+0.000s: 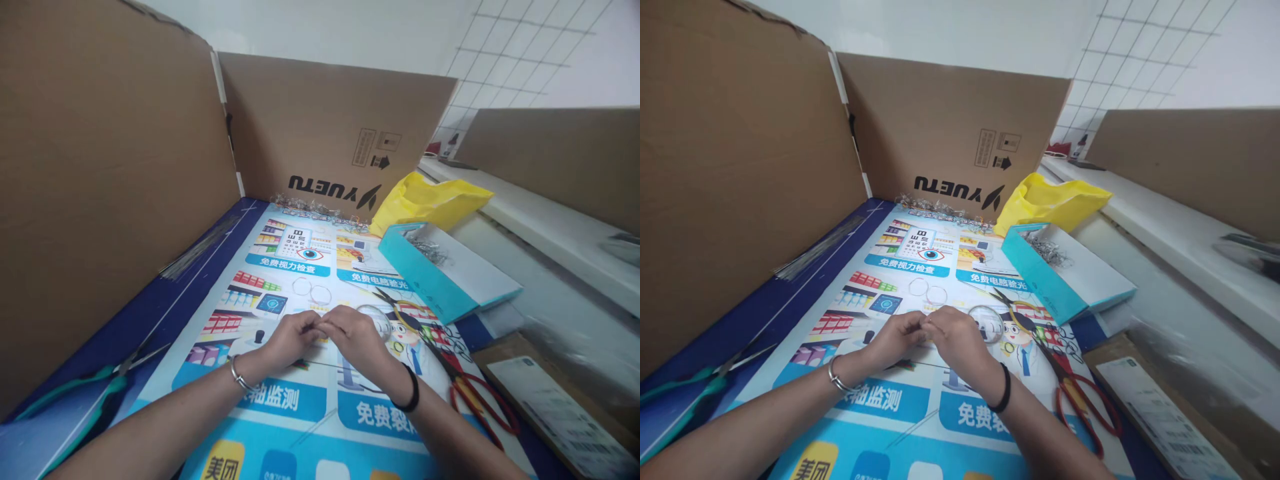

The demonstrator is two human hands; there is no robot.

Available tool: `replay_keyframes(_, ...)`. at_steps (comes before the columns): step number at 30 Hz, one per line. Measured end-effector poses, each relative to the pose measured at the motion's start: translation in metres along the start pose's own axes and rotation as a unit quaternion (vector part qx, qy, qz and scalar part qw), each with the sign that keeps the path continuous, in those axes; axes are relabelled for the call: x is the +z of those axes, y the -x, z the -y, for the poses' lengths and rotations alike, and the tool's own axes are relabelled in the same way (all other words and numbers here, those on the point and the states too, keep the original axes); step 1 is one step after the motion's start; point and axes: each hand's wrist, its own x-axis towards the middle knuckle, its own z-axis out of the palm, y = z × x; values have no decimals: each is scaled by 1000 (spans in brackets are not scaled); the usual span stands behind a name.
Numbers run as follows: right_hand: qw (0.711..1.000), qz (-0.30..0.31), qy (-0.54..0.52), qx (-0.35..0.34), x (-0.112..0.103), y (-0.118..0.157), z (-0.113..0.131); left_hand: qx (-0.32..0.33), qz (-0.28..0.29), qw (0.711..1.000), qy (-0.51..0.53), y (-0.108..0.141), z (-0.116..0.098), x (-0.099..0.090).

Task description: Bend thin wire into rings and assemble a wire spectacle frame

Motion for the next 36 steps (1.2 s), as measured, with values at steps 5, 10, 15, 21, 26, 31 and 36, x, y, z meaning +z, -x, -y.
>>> replay_keyframes(5, 999, 17, 11, -29, 1, 0, 0, 26, 16, 999, -44, -1, 4, -2)
replay_keyframes(10, 999, 26, 10, -35, 2, -1, 0, 29, 38, 997, -58, -2, 3, -6)
replay_keyframes(15, 999, 27, -11, -18, 2, -1, -1, 22, 44, 997, -61, -4, 3, -6)
replay_keyframes(21, 999, 7, -48, 4, -1, -2, -1, 12, 35, 998, -43, -4, -5, -4)
replay_keyframes(26, 994, -20, -95, 43, -8, -4, 1, -35, 31, 996, 70, 1, -22, -1)
replay_keyframes(31, 987, -29, -143, 64, -16, -5, 4, -67, 38, 985, 157, 6, -32, 4)
replay_keyframes(36, 981, -21, -173, 82, -19, -1, 6, -114, 43, 976, 179, 11, -38, 10)
